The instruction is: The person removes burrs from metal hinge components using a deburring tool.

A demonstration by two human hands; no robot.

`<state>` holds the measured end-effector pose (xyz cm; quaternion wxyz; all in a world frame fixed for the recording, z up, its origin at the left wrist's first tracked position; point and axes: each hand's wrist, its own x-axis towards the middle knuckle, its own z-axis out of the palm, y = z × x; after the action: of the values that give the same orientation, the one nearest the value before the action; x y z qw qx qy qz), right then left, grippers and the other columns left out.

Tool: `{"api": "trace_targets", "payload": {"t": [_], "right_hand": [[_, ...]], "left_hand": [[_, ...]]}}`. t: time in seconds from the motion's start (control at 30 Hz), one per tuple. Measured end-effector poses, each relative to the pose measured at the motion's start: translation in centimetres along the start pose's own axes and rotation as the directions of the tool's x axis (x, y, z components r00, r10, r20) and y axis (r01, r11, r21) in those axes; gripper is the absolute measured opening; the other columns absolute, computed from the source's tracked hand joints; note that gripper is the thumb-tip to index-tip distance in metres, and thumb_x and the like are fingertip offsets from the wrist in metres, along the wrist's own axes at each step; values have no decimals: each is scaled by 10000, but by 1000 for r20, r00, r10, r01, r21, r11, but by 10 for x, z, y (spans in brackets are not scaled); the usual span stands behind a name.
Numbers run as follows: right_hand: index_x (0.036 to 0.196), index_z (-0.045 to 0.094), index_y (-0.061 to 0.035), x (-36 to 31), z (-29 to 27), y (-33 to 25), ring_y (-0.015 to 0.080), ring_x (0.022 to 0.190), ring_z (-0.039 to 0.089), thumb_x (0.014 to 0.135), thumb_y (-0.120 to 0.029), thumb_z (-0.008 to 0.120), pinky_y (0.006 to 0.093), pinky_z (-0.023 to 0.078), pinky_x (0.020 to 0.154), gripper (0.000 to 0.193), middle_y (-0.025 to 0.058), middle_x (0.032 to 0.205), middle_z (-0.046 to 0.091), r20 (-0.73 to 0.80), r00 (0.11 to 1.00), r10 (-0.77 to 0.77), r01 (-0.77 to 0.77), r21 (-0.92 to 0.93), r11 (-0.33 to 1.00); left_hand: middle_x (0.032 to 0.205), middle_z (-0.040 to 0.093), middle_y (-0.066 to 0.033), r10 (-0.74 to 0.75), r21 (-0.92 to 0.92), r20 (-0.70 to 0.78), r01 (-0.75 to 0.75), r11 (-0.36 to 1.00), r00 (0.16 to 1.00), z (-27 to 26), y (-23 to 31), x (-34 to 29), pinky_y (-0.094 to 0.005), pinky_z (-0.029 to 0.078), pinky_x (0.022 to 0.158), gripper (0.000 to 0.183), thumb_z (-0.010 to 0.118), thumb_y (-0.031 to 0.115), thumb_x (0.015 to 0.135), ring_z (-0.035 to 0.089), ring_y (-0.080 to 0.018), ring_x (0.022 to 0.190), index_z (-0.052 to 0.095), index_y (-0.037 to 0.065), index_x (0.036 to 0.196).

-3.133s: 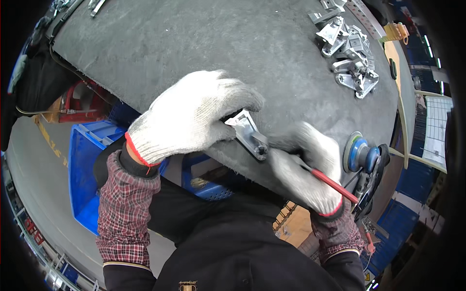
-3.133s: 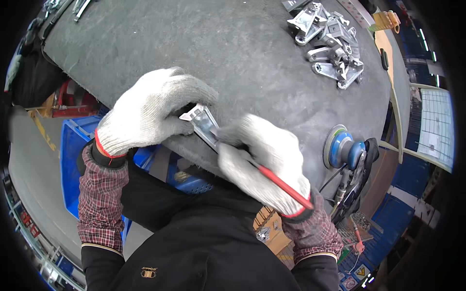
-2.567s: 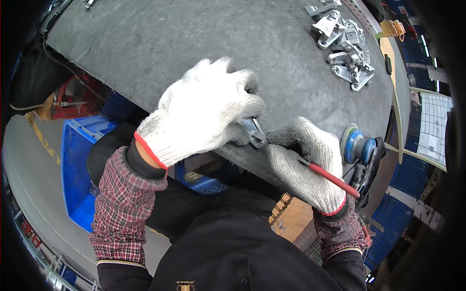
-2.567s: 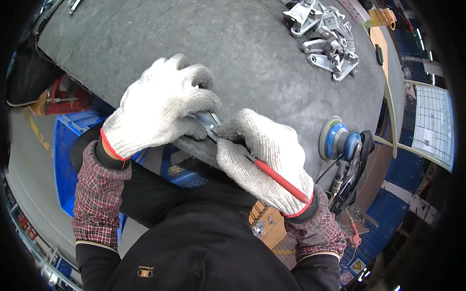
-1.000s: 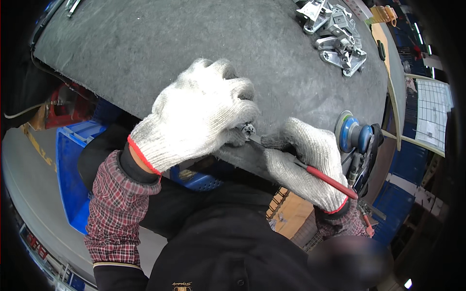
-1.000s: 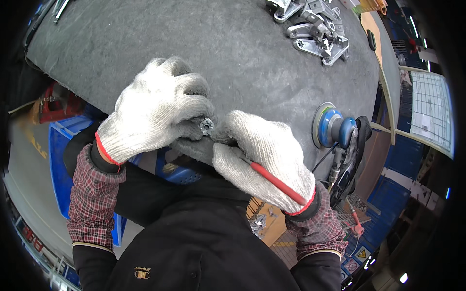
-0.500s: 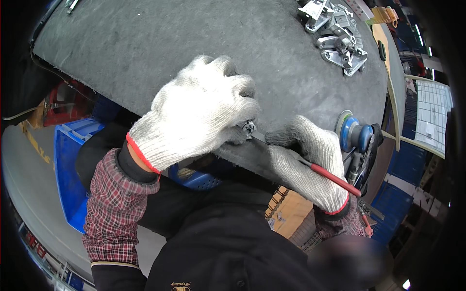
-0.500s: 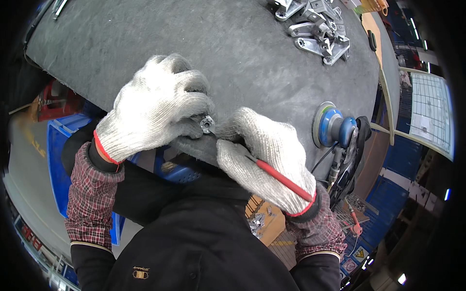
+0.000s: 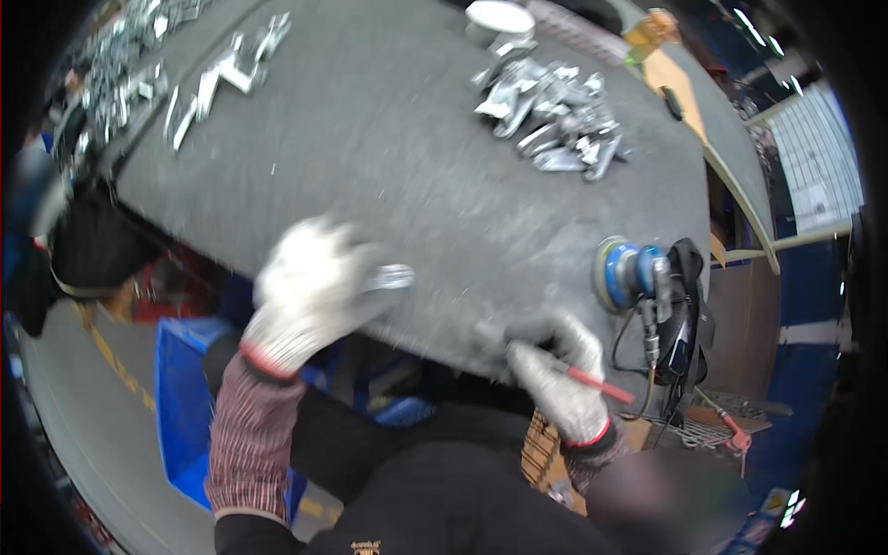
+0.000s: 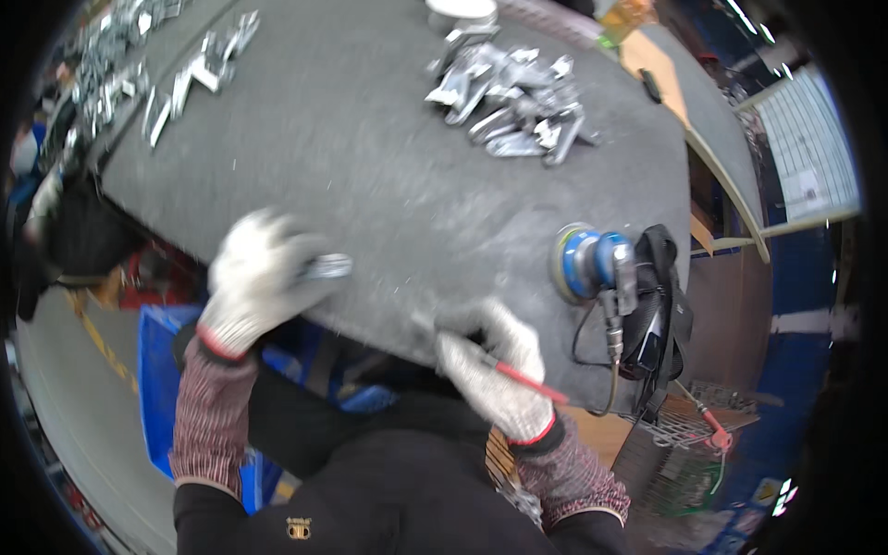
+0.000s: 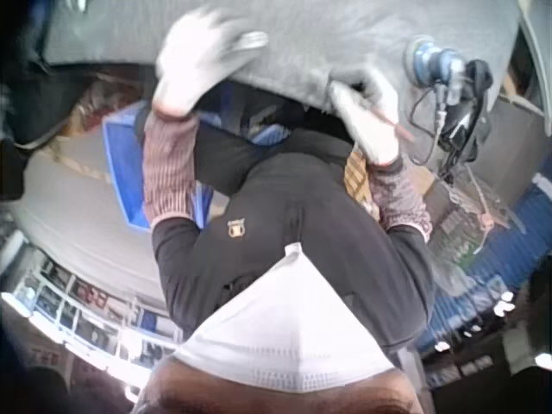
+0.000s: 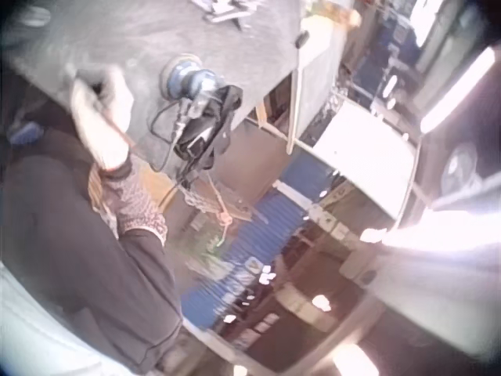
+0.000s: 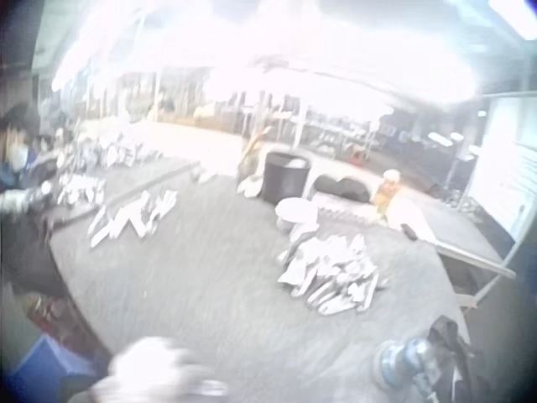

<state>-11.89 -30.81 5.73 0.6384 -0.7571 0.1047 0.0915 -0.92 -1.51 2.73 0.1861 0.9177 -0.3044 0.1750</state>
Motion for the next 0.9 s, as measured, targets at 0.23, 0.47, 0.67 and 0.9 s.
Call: {"api": "trace_targets", "payload": {"t": [0.23,0.47,0.67,0.9], "right_hand": [[1139,771,-15,-14,-31,75,99,803,726,1002,-29,789,296,589,730,139,90,920,808,-187,952,-244,247,-8,969],[1137,777,-19,-9,-33,84,286,865,839,959,-15,810,368,636,758,181,163,986,822,-165,880,-445,430,-119,895],[1141,792,-17,-14,-25,82,260,890,845,966,-14,820,361,639,789,177,162,987,830,-163,904,-396,398,-23,917],[1131,759,40,-14,-31,92,125,869,717,966,95,779,289,584,761,174,108,1015,782,-138,921,-363,371,37,928]], "left_hand": [[1095,717,-181,-893,683,72,631,368,444,-159,-58,-227,-556,554,991,442,949,334,774,697,-419,1092,744,77,1068],[1263,826,-161,-599,-246,86,599,762,796,-33,73,51,-354,585,1042,319,688,117,1073,771,-221,1177,770,-4,1356],[1378,757,-246,-521,-41,189,537,843,832,141,91,205,-545,578,1083,420,664,290,1078,725,-451,1287,686,122,1462],[946,824,-141,-558,-423,59,527,738,828,63,73,131,-377,607,745,250,784,215,1003,787,-217,790,780,26,1167]]}}
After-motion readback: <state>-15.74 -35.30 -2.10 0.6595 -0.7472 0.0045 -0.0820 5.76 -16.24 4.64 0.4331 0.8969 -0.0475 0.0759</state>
